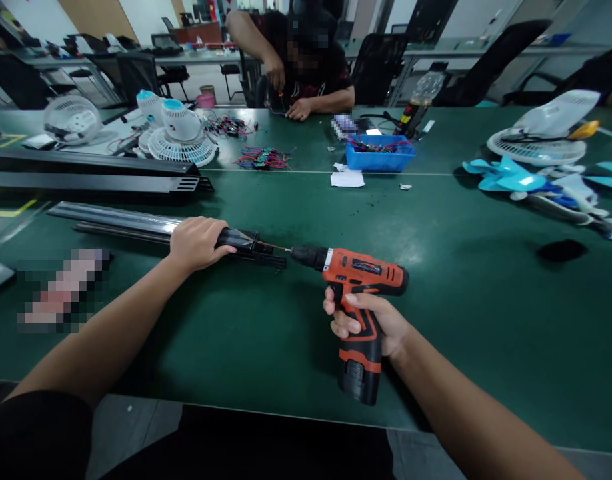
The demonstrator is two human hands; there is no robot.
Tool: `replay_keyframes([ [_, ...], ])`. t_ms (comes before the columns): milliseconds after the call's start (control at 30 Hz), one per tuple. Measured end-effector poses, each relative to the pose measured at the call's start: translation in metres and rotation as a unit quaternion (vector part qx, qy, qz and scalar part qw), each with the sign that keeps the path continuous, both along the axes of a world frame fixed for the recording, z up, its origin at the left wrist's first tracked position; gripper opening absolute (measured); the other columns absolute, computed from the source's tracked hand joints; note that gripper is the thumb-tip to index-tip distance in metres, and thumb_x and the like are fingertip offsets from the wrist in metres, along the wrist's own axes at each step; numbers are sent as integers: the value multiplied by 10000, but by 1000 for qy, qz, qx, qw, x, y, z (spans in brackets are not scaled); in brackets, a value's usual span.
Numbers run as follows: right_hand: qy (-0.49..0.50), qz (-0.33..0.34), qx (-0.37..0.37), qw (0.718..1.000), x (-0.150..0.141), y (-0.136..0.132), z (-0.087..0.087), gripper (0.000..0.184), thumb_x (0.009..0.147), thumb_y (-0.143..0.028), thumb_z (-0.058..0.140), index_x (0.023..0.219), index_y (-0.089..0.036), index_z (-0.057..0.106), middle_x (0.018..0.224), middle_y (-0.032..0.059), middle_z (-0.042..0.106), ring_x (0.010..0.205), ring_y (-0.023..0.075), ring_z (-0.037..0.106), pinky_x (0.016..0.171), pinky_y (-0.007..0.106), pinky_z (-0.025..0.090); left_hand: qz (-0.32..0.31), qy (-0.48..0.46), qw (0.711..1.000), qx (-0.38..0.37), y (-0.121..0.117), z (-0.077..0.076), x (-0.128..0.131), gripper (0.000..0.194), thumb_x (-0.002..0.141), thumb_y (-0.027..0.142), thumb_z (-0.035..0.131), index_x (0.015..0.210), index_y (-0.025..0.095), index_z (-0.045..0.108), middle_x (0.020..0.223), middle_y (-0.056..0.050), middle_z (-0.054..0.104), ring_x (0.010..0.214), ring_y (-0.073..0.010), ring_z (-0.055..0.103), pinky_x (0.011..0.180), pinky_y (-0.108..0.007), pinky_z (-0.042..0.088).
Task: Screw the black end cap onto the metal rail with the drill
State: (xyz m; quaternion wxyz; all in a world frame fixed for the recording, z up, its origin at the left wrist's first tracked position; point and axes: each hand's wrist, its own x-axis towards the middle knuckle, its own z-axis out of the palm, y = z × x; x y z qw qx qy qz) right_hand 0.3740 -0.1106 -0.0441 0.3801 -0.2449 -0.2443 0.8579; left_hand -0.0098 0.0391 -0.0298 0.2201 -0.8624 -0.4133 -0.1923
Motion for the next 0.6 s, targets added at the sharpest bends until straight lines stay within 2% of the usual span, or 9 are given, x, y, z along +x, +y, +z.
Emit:
replay_keyframes([
  [233,-8,2,2,1000,1,2,0,203,860,-248,743,1036,-145,754,871,38,718,461,51,391,567,264,507,-4,-18,1000,-15,-1,0,0,823,959,852,307,1036,172,763,892,-142,772,809,-311,703,711,-425,462],
  [400,-10,1,7,1000,0,2,2,252,871,-296,765,1053,-123,752,885,42,711,455,35,380,565,252,509,-2,-34,999,-28,-1,0,0,811,953,849,324,1055,178,766,912,-147,774,835,-328,706,735,-442,474],
  [600,-17,-38,-26,999,-3,0,7,319,899,-371,776,1132,-156,744,965,50,736,450,28,387,547,232,531,3,-43,999,-32,-2,0,1,805,944,852,338,1058,181,767,909,-147,774,838,-331,708,732,-445,476],
])
